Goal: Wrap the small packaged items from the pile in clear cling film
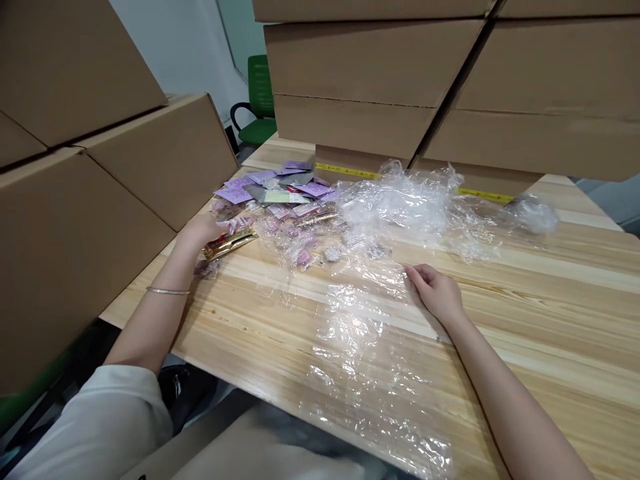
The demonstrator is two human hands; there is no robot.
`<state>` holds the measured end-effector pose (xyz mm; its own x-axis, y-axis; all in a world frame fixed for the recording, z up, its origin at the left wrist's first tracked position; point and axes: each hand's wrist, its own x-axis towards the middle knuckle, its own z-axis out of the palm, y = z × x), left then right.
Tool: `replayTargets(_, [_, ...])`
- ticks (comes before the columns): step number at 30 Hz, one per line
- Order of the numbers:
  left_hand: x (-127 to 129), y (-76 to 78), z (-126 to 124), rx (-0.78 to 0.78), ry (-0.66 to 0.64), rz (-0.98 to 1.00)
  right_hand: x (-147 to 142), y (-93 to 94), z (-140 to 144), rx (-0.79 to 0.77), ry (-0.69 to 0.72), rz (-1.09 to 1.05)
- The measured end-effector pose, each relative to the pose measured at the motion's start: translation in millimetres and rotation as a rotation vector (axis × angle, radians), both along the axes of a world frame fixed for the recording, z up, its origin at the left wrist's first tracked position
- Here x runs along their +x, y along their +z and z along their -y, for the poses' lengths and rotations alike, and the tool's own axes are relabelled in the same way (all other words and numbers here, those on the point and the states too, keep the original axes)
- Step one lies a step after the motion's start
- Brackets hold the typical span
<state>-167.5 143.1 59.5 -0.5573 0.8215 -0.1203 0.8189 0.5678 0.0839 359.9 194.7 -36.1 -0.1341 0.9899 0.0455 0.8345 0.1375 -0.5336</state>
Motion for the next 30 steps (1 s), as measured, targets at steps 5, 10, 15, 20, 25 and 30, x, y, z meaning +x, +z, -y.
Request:
replayTargets(5, [-3,-15.9,-15,-0.078,-0.019,-0.018,-1,2.7,2,-0.006,0.015,-0.005])
replayTargets(10, [7,-21.2,-14,-0.063,-0.065,-0.073,-1,0.9,0,0.042,0.011,-0.015])
replayTargets(15, [22,-15.1,-2,-0.008,-0.090,-0.108,-3,2.3,3,0.032,0.012,-0.077])
replayTargets(20, [66,22.8,31,0.219,-0.124,-0.238,-9,4.8,3,0.074,0.023,-0.128])
replayTargets(25, [164,51.7,59,0.301,-0.677,0.022,-14,4.8,-1,0.119,-0.034,-0.105])
replayTargets(30, [270,2.7,68,-0.008,-1.324,0.415,-25,4.6,1,0.144,-0.078,-0.117])
